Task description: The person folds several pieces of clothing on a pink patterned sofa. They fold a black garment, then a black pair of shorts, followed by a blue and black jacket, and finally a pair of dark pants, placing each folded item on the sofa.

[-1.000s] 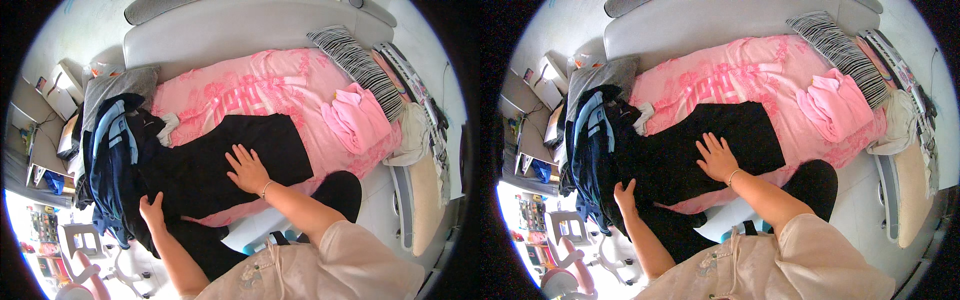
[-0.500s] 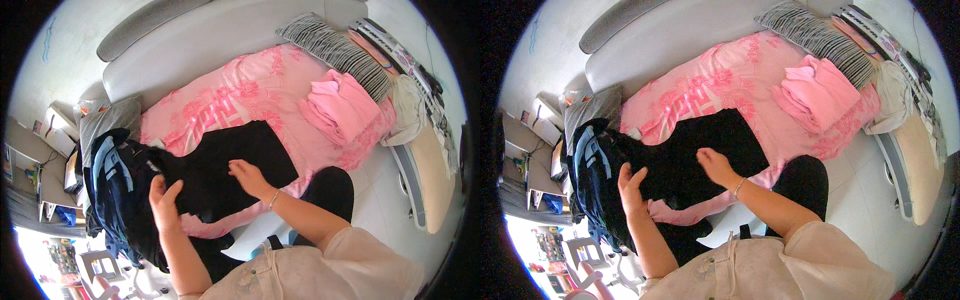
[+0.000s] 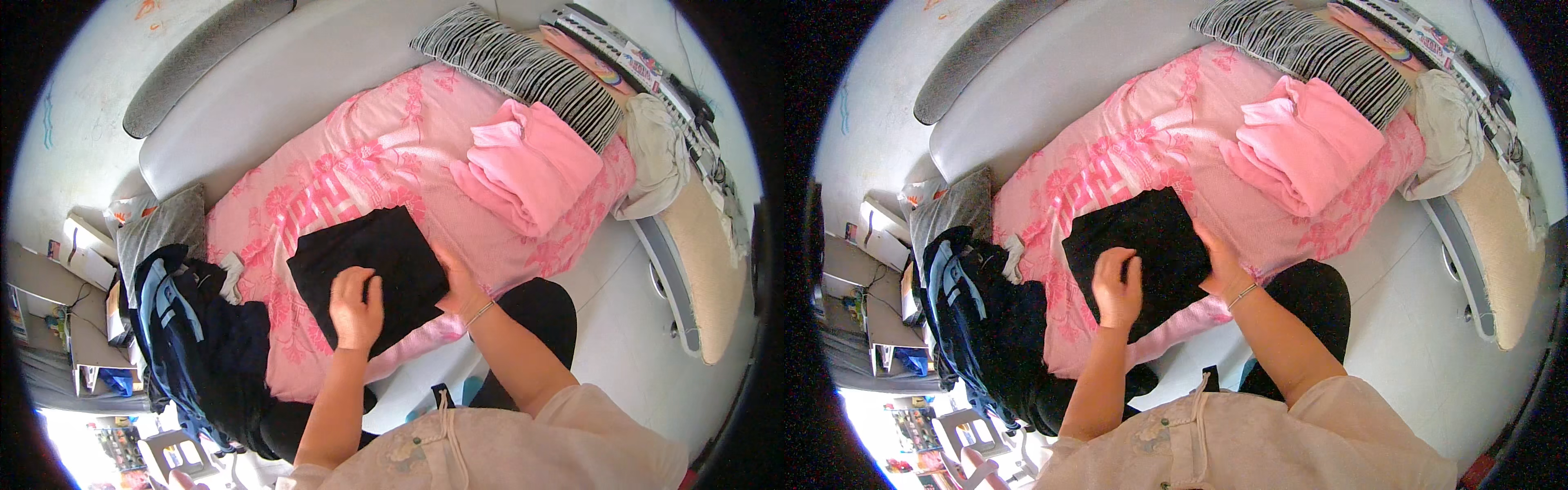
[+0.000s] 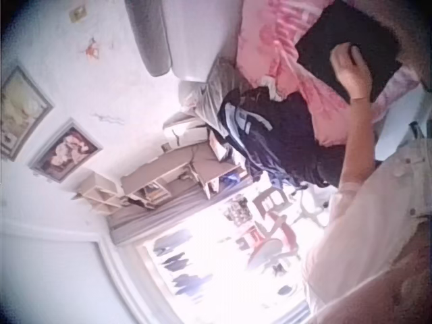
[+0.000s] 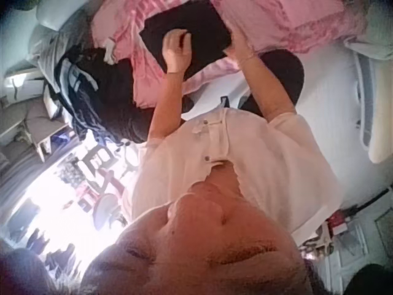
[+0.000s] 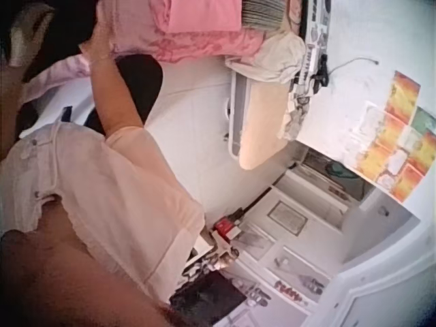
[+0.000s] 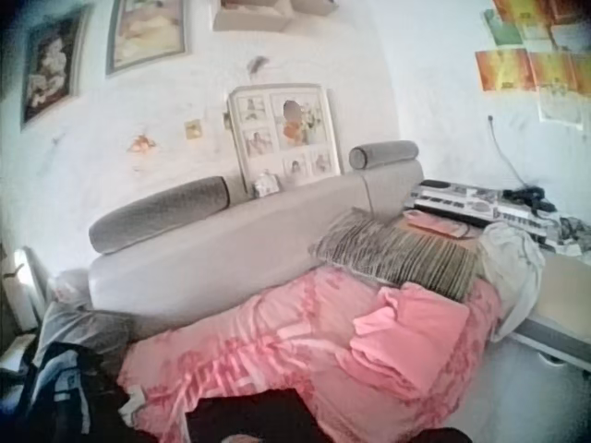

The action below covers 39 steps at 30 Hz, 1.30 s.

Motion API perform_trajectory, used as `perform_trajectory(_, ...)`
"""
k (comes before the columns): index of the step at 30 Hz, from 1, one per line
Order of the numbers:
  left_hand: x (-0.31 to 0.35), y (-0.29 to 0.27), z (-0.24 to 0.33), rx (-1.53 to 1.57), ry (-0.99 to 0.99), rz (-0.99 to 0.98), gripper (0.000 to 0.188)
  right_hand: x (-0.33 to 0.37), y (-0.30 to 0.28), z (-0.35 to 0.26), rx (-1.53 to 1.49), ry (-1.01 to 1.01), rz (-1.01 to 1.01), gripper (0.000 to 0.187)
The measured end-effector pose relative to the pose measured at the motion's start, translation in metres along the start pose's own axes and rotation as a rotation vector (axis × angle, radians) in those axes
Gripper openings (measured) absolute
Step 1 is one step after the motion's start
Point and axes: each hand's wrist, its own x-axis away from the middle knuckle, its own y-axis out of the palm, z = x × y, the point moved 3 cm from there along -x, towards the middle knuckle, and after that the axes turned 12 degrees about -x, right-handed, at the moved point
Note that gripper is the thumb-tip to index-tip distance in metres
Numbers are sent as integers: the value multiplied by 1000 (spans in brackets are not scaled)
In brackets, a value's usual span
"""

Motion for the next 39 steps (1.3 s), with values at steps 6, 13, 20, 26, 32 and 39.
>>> perform_trajectory(6,49,7,-46,-517,-224,-387,58,-15,-28,-18,913,-334,145,57)
perform_trajectory(13,54,0,-66,-460,-259,-321,59,-20,-22,-24,827,-257,188,48)
perform_trajectory(20,72,-10,-98,-170,-293,-250,53,-30,-37,-44,1341,-587,172,36)
perform_trajectory(26,120,-49,-47,-120,-219,-248,60,26,-23,-43,1685,-524,483,48)
perform_trajectory(32,113,-26,5,-346,-45,-332,86,39,-13,-10,1080,-208,507,38)
perform_trajectory(39,81,1,15,-389,-72,-293,74,34,8,15,603,-167,328,21)
